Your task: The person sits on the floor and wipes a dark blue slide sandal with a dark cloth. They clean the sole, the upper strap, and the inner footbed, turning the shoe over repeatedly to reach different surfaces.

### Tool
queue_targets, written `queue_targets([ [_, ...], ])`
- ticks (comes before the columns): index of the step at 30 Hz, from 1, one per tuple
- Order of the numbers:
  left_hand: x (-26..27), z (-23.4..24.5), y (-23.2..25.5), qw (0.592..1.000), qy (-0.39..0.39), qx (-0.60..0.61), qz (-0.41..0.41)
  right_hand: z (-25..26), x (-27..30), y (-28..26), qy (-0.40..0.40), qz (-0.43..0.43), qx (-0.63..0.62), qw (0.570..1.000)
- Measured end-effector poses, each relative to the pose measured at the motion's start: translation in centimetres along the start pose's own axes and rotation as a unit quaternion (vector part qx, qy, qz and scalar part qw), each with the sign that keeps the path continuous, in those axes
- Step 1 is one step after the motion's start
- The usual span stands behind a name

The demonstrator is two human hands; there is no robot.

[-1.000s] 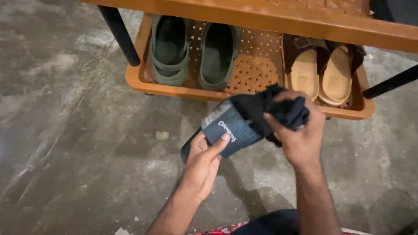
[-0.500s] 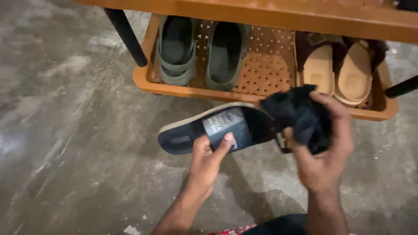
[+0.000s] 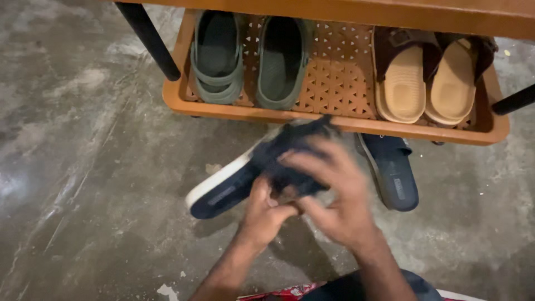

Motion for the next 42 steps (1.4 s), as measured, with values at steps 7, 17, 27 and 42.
queue_targets([
  [7, 0.0, -1.4, 0.1, 0.997, -0.068, 0.038, -0.009, 1.1, -1.9, 2.9, 0.035, -0.120, -0.026, 0.992],
  [17, 1.6, 1.0, -4.4, 0.983, 0.037, 0.148, 0.104, 0.6, -1.5, 2.7, -0.005, -0.047, -0.003, 0.999],
  [27, 0.0, -3.1, 3.4, 0.977, -0.036, 0.207, 0.029, -2.9, 0.6, 3.4, -0.264, -0.122, -0.027, 0.956],
  [42, -0.5, -1.9, 2.6, 0.899, 0.019, 0.437, 0.031, -1.2, -0.3, 6.4, -0.205, -0.173, -0.052, 0.962],
])
Point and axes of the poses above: each hand's wrist, its own x-axis away from the middle knuckle, its own z-axis out of the back of the hand, y = z × x, the point moved 10 cm from there along -x, towards the middle knuckle, and after that the axes turned 15 degrees about -z, right-handed, at the moved point
